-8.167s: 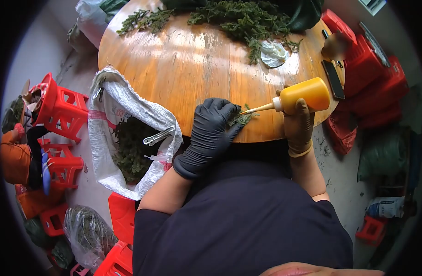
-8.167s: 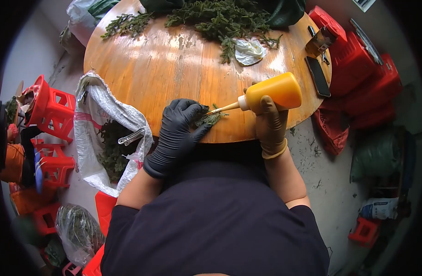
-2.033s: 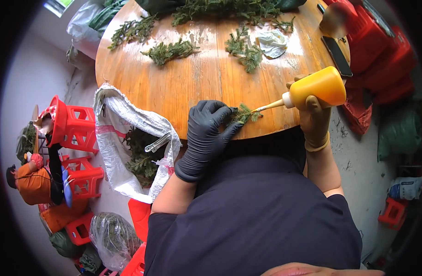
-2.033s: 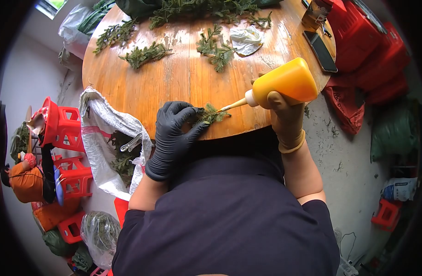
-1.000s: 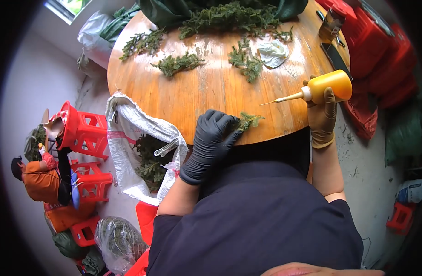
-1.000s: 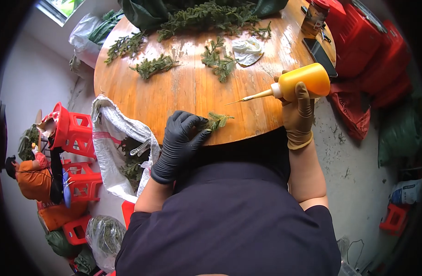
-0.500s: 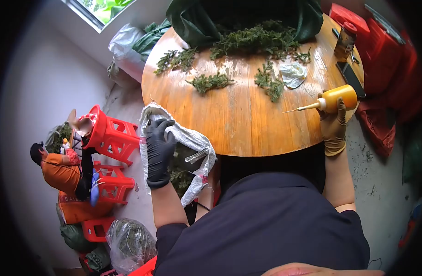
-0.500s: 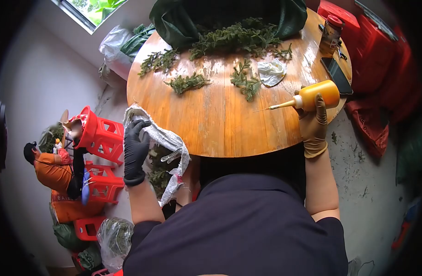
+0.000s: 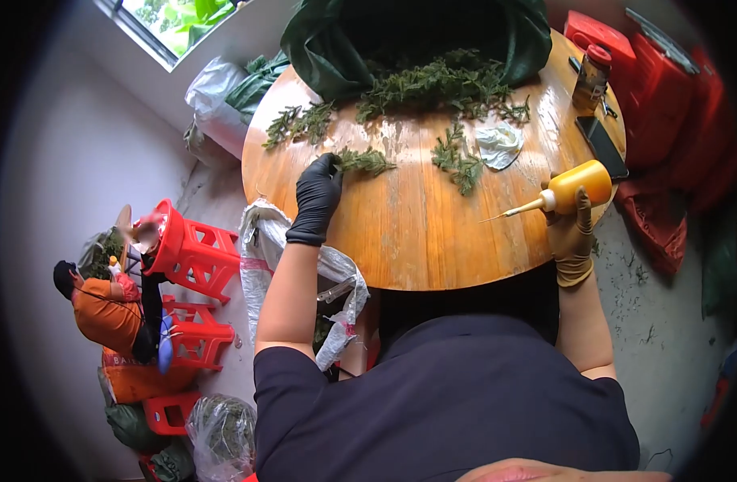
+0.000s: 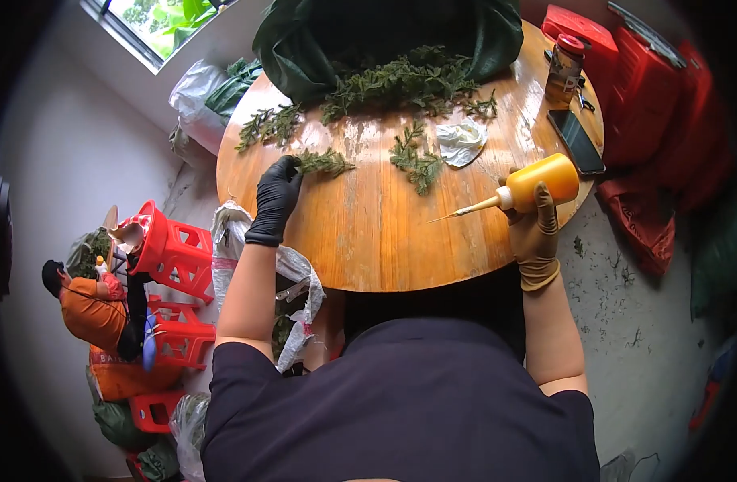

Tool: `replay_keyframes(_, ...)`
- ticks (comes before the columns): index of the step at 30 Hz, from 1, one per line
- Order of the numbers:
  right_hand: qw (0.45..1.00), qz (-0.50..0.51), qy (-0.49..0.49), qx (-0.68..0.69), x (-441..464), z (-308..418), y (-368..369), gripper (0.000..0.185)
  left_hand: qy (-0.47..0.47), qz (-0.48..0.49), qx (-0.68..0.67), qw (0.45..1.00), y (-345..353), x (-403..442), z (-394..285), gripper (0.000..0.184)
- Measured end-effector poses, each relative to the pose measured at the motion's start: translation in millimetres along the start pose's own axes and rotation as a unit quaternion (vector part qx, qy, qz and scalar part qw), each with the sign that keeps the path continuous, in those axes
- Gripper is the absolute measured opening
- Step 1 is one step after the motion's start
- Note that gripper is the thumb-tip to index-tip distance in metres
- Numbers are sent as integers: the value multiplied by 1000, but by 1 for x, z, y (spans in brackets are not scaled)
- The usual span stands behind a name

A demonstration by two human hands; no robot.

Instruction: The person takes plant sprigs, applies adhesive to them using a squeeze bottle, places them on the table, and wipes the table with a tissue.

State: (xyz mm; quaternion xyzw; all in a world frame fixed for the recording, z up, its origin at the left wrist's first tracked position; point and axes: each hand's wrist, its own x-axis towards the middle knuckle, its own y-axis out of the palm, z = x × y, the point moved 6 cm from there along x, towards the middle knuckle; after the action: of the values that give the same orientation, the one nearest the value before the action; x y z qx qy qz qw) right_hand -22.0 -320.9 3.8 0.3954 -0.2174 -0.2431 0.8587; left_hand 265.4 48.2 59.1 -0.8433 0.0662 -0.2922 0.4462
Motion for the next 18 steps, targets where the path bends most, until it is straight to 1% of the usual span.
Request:
replay_keyframes(2, 1000, 13, 3, -5, 1, 1, 2, 49, -29, 2, -64, 998, -18, -12, -13, 24)
replay_keyframes(4, 1000, 12, 9, 0, 0, 0, 3, 48, -4, -19, -172, 985, -29, -25, -19, 23)
replay_keyframes(5, 1000, 15, 10, 7, 1, 0, 1, 48, -12, -15, -219, 975, -30, -32, -16, 22)
replay_keyframes(6, 1000, 20, 9, 13, 1, 0, 1, 48, -16, -13, -215, 976, -33, -40, -22, 22)
replay_keyframes(8, 1000, 21, 7, 18, 1, 0, 1, 49, -25, -66, -326, 943, -49, -60, -49, 22)
replay_keyframes(10, 999, 29, 3, 15, 0, 1, 1, 50, -9, -79, -346, 935, -57, -77, -75, 21)
replay_keyframes(12, 999, 31, 6, 19, 1, 0, 0, 50, -29, -121, -461, 878, -63, -94, -103, 19)
replay_keyframes(13, 999, 37, 7, 25, 1, 0, 0, 50, -39, -127, -465, 876, -62, -102, -113, 17)
replay_keyframes(14, 999, 43, 7, 30, 1, 0, -1, 50, -48, -131, -488, 861, -54, -108, -119, 16)
replay_keyframes(16, 999, 43, 11, 27, 0, 0, 0, 49, -67, -71, -555, 826, -27, -124, -133, 15)
replay_keyframes(18, 999, 28, 4, 28, -1, 1, 0, 49, -112, -14, -567, 816, 1, -143, -146, 12)
